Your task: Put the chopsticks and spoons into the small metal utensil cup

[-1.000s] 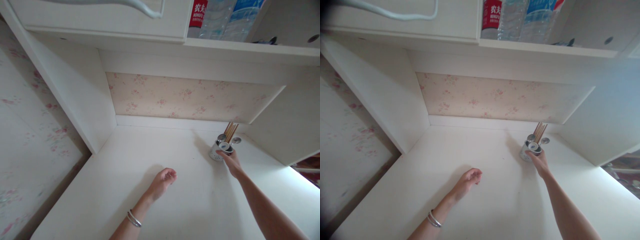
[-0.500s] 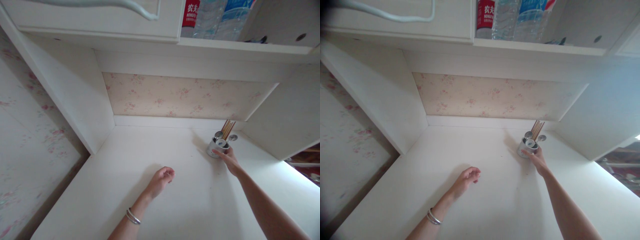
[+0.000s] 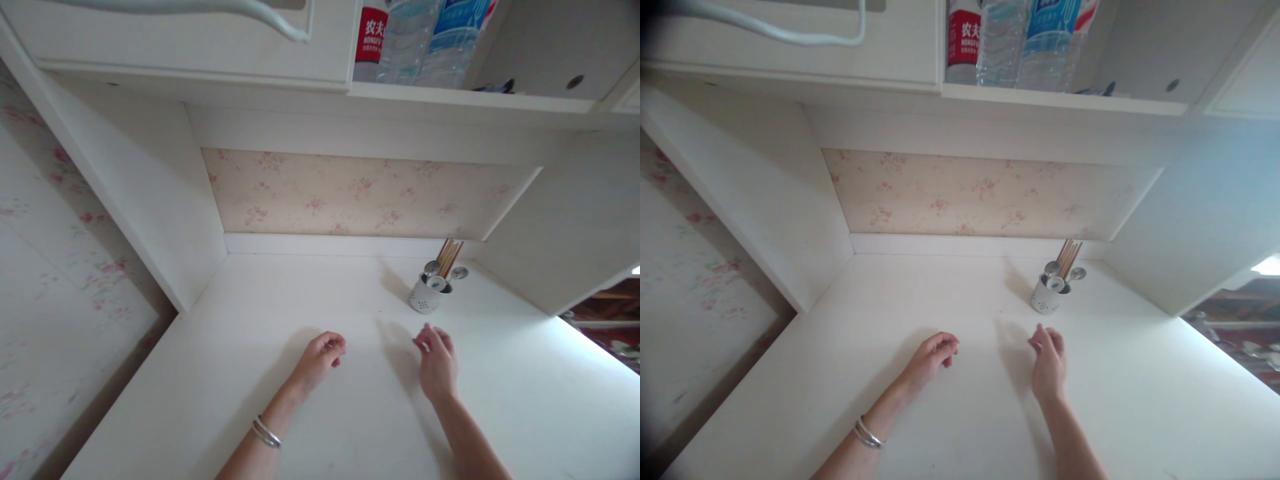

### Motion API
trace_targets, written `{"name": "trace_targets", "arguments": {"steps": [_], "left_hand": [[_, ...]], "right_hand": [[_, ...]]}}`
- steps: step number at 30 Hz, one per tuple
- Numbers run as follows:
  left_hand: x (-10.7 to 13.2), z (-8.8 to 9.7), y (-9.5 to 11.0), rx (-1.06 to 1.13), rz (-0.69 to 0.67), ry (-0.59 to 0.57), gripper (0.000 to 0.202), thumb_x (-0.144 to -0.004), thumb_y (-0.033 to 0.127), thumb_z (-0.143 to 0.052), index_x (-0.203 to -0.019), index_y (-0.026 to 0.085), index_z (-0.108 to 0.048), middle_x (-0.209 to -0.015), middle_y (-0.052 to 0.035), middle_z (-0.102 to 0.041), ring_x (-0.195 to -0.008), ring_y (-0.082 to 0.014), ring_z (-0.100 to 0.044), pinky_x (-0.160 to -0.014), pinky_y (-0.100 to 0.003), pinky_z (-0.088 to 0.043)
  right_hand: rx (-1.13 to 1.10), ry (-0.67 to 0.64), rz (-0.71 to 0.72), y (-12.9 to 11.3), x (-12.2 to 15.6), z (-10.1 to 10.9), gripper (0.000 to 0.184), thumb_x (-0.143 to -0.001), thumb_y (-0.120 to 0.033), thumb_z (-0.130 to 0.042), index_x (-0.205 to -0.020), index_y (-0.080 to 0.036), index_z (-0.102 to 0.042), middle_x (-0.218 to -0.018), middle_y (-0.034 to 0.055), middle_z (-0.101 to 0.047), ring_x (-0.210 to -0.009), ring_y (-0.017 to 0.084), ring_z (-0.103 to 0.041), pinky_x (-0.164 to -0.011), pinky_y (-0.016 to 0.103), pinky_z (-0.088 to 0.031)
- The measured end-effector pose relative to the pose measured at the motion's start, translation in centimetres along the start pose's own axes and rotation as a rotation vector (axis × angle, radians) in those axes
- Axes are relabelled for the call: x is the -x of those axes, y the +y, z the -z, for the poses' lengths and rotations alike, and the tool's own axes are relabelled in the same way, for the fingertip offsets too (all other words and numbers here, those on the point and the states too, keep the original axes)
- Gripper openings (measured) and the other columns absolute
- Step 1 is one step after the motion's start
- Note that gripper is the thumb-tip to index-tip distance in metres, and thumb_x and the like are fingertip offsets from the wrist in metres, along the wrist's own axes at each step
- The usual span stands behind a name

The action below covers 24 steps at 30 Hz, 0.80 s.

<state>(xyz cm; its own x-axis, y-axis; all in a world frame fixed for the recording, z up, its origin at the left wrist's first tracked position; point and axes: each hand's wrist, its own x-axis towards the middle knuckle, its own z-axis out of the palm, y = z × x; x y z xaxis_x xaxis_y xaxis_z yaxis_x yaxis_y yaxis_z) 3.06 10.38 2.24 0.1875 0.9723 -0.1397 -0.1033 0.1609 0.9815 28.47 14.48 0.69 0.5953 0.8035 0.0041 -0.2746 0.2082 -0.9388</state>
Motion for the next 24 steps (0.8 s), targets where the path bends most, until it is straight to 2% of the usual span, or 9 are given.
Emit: {"name": "trace_targets", "arguments": {"steps": [3, 6, 9, 11, 14, 19, 24], "left_hand": [[-0.2, -0.2, -0.2, 0.130, 0.001, 0.085, 0.037, -0.078, 0.048, -0.066, -0.096, 0.016, -0.065, -0.094, -0.0069, -0.064, -0.082, -0.0163, -0.059, -0.068, -0.025, -0.045], [-0.4, -0.1, -0.2, 0.292, 0.018, 0.106, 0.042, -0.080, 0.055, -0.061, -0.095, 0.016, -0.065, -0.084, -0.0047, -0.065, -0.071, -0.0141, -0.059, -0.057, -0.022, -0.042], [-0.7, 0.3, -0.1, 0.409, 0.088, 0.128, 0.045, -0.083, 0.058, -0.052, -0.086, 0.015, -0.064, -0.064, -0.0003, -0.059, -0.053, -0.0102, -0.052, -0.044, -0.019, -0.031], [-0.8, 0.6, -0.1, 0.438, 0.131, 0.140, 0.044, -0.083, 0.057, -0.051, -0.080, 0.015, -0.063, -0.054, 0.0023, -0.053, -0.044, -0.0082, -0.045, -0.039, -0.019, -0.025], [-1.1, 0.8, -0.3, 0.382, 0.113, 0.139, 0.036, -0.081, 0.052, -0.057, -0.082, 0.016, -0.062, -0.046, 0.0067, -0.045, -0.036, -0.0065, -0.034, -0.035, -0.019, -0.021], [-1.3, 0.7, -0.5, 0.344, 0.087, 0.155, 0.033, -0.080, 0.050, -0.059, -0.087, 0.018, -0.060, -0.048, 0.0080, -0.045, -0.037, -0.0056, -0.035, -0.035, -0.018, -0.022], [-1.2, 0.7, -0.5, 0.346, 0.099, 0.173, 0.034, -0.078, 0.051, -0.061, -0.082, 0.018, -0.058, -0.047, 0.0085, -0.041, -0.037, -0.0049, -0.032, -0.035, -0.018, -0.019]], "right_hand": [[-0.060, -0.380, -0.218, 1.4, 6.4, -4.8, 0.030, -0.078, -0.043, -0.071, -0.072, -0.019, -0.055, -0.062, -0.0066, -0.048, -0.048, 0.006, -0.042, -0.045, 0.018, -0.036], [-0.097, -0.696, -0.453, 2.9, 10.9, -9.8, 0.035, -0.083, -0.051, -0.065, -0.071, -0.019, -0.056, -0.052, -0.0073, -0.049, -0.035, 0.005, -0.034, -0.033, 0.019, -0.023], [-0.161, -0.793, -0.637, 4.5, 12.7, -12.7, 0.049, -0.082, -0.061, -0.059, -0.058, -0.019, -0.051, -0.036, -0.0077, -0.041, -0.027, 0.006, -0.029, -0.030, 0.020, -0.017], [-0.177, -0.845, -0.698, 5.2, 12.5, -13.2, 0.052, -0.083, -0.063, -0.057, -0.055, -0.018, -0.052, -0.034, -0.0061, -0.043, -0.027, 0.006, -0.031, -0.030, 0.020, -0.020], [-0.185, -0.904, -0.756, 5.3, 11.5, -12.8, 0.047, -0.082, -0.058, -0.060, -0.063, -0.015, -0.059, -0.039, -0.0037, -0.050, -0.029, 0.007, -0.040, -0.031, 0.019, -0.026], [-0.219, -0.897, -0.796, 4.5, 10.9, -12.4, 0.038, -0.080, -0.051, -0.066, -0.077, -0.013, -0.063, -0.048, -0.0032, -0.056, -0.034, 0.008, -0.046, -0.032, 0.018, -0.032], [-0.221, -0.905, -0.768, 4.4, 11.3, -12.7, 0.037, -0.080, -0.050, -0.067, -0.077, -0.013, -0.062, -0.047, -0.0034, -0.056, -0.034, 0.008, -0.046, -0.032, 0.018, -0.034]]}}
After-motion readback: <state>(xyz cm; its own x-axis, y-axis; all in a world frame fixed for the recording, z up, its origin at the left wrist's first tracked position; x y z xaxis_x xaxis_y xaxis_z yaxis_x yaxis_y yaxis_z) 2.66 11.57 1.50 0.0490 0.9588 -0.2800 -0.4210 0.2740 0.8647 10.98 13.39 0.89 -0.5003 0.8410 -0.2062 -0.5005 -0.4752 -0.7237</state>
